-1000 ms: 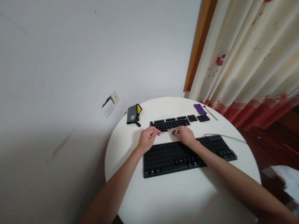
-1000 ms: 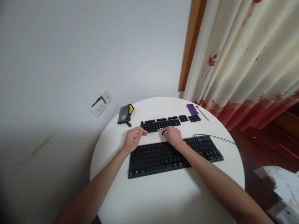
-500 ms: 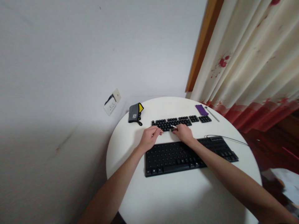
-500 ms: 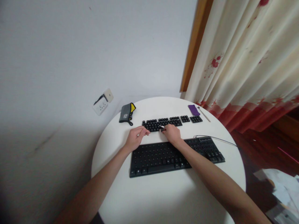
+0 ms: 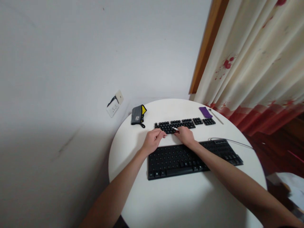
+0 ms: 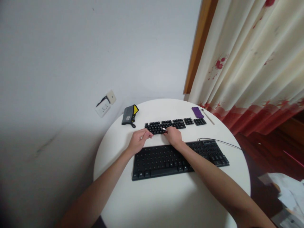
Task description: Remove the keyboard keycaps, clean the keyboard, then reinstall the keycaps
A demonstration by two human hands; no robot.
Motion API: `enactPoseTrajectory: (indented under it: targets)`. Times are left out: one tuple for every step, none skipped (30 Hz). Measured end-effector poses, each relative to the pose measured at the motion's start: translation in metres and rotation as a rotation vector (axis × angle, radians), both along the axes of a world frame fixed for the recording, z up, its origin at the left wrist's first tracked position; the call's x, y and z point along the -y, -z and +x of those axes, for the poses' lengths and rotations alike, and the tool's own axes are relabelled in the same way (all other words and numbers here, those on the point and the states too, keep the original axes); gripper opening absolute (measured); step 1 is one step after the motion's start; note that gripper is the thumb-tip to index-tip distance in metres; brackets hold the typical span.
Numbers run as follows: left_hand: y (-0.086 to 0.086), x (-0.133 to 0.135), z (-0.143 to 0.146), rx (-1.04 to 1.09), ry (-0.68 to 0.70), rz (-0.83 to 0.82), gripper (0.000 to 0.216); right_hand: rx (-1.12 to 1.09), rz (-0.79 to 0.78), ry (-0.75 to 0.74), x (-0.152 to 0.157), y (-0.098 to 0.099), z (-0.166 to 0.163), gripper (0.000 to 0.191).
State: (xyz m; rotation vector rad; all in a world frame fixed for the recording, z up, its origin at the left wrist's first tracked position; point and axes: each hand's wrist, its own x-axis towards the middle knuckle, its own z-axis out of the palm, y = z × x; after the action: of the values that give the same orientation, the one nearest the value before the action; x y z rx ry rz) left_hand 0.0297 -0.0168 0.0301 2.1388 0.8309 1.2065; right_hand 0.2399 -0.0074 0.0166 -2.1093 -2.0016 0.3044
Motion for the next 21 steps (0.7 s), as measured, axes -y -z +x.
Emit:
enactPoseTrajectory:
  targets:
    - [0.000,0.000,0.000,-0.001,0.000,0.003,0.040,-0.002,0.002,-0.001,0.000,0.000,0.000,0.018]
    - [0.000,0.000,0.000,-0.002,0.000,0.005,0.041,-0.004,0.003,-0.001,0.000,0.000,0.000,0.018]
    - [0.000,0.000,0.000,-0.003,0.000,0.006,0.041,-0.006,0.004,-0.001,0.001,0.000,0.000,0.018]
    - [0.000,0.000,0.000,-0.004,0.000,0.006,0.041,-0.009,0.005,-0.001,0.001,0.000,-0.001,0.017]
    - [0.000,0.000,0.000,-0.005,0.002,0.006,0.042,-0.013,0.006,0.000,0.001,0.000,-0.001,0.017]
    - [0.001,0.000,0.000,-0.007,0.004,0.006,0.042,-0.017,0.008,0.002,0.001,0.000,-0.001,0.017]
    - [0.001,-0.001,0.000,-0.008,0.007,0.005,0.042,-0.022,0.010,0.005,0.001,0.000,-0.001,0.016]
    - [0.001,-0.001,0.000,-0.008,0.008,0.005,0.042,-0.028,0.012,0.008,0.001,0.000,-0.002,0.016]
    - [0.001,-0.001,0.000,-0.007,0.009,0.005,0.042,-0.035,0.015,0.012,0.001,0.000,-0.002,0.015]
    - [0.001,-0.001,0.000,-0.004,0.008,0.004,0.041,-0.044,0.020,0.015,0.001,-0.001,-0.001,0.015]
    - [0.001,0.000,0.001,-0.001,0.007,0.003,0.041,-0.055,0.027,0.017,0.002,-0.002,-0.001,0.015]
    - [0.001,0.000,0.001,0.004,0.004,0.001,0.040,-0.068,0.038,0.019,0.003,-0.004,0.001,0.015]
    - [0.002,0.000,0.001,0.008,0.002,-0.001,0.039,-0.081,0.053,0.023,0.005,-0.006,0.003,0.017]
    - [0.002,0.000,0.001,0.011,0.000,-0.003,0.039,-0.089,0.068,0.026,0.007,-0.009,0.005,0.019]
    - [0.002,0.000,0.001,0.013,-0.001,-0.004,0.039,-0.106,0.093,0.027,0.010,-0.012,0.008,0.023]
    - [0.002,-0.001,0.001,0.014,-0.002,-0.004,0.039,-0.141,0.131,0.025,0.014,-0.016,0.012,0.026]
    - [0.003,-0.001,0.001,0.014,-0.003,-0.004,0.039,-0.199,0.178,0.020,0.019,-0.019,0.017,0.030]
    - [0.003,-0.001,0.001,0.015,-0.005,-0.004,0.038,-0.278,0.231,0.013,0.024,-0.022,0.021,0.033]
    - [0.003,-0.001,0.001,0.015,-0.009,-0.003,0.038,-0.372,0.286,0.008,0.029,-0.025,0.026,0.036]
    - [0.003,-0.001,0.002,0.015,-0.015,-0.002,0.037,-0.466,0.337,0.008,0.035,-0.027,0.031,0.039]
    - [0.004,-0.001,0.002,0.015,-0.022,-0.001,0.037,-0.544,0.376,0.013,0.040,-0.029,0.035,0.041]
